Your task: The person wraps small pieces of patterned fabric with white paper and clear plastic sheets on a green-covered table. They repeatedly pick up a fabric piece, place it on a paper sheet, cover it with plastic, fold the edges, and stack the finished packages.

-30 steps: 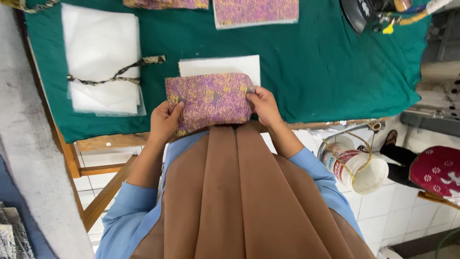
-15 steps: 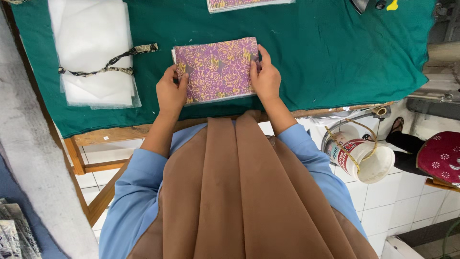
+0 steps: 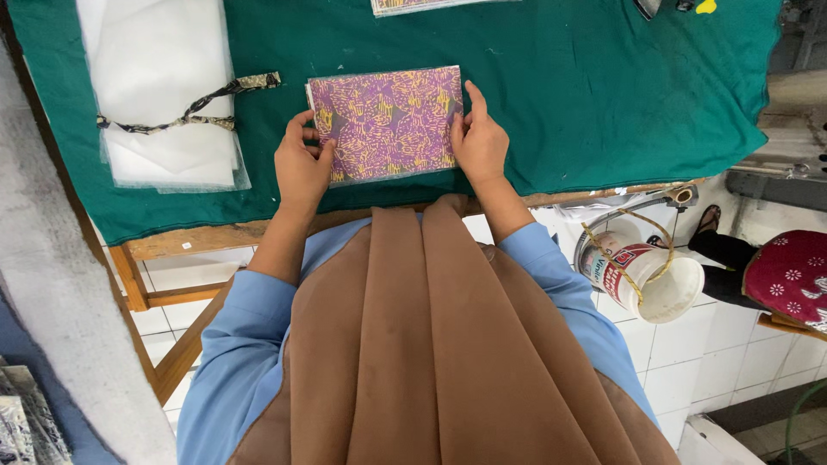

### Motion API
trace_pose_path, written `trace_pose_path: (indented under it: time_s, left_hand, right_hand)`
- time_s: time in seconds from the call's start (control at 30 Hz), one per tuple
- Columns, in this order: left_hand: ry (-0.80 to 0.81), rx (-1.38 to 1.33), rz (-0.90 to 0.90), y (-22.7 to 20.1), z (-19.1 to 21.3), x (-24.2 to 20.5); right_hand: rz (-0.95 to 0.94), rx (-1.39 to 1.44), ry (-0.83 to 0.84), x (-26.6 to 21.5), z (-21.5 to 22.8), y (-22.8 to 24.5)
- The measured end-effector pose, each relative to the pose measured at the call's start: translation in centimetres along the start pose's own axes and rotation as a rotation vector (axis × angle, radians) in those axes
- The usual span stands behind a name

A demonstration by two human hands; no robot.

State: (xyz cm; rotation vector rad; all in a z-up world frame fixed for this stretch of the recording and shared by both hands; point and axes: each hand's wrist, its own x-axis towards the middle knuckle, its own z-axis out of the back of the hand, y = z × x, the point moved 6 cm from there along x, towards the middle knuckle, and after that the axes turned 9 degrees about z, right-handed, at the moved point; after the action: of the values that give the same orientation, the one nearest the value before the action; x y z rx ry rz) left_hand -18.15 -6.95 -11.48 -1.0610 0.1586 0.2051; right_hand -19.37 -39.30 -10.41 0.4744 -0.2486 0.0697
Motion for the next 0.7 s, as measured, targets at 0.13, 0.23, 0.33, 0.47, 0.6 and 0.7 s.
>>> trace_pose_path:
  time_s: [0.13,0.23,0.33,0.47,0.6,0.7]
  left_hand:
    - [0.024,0.014,0.045,-0.6,0.2,-0.1]
    - [-0.003,0.181,0.119,-1.3,0.8,-0.7]
    - [-0.206,0.415,-0.318,-5.3,1.0,-1.8]
    - [0.058,0.509,-0.511,-7.0,-2.3,-1.8]
    - [0.127,0.674,-0.322,-6.7,-3.5,0.3]
    - [0.181,0.751,-0.209,-6.1,-3.8,0.6]
  right_hand:
    - [-0.031,-0.002,0.048,0.4,0.4,0.4]
    - [-0.073,-0.033,0.064,0.6,1.3,0.9]
    - [0.111,-0.060,-0.045,1.4,2.3,2.8]
    - [0.375,-0.016,0.069,1.9,0.3,5.4]
    - [0.364,-0.014,0.243,3.4,-1.8,4.6]
    - [0.340,0.028,0.259,2.7,-2.2,4.2]
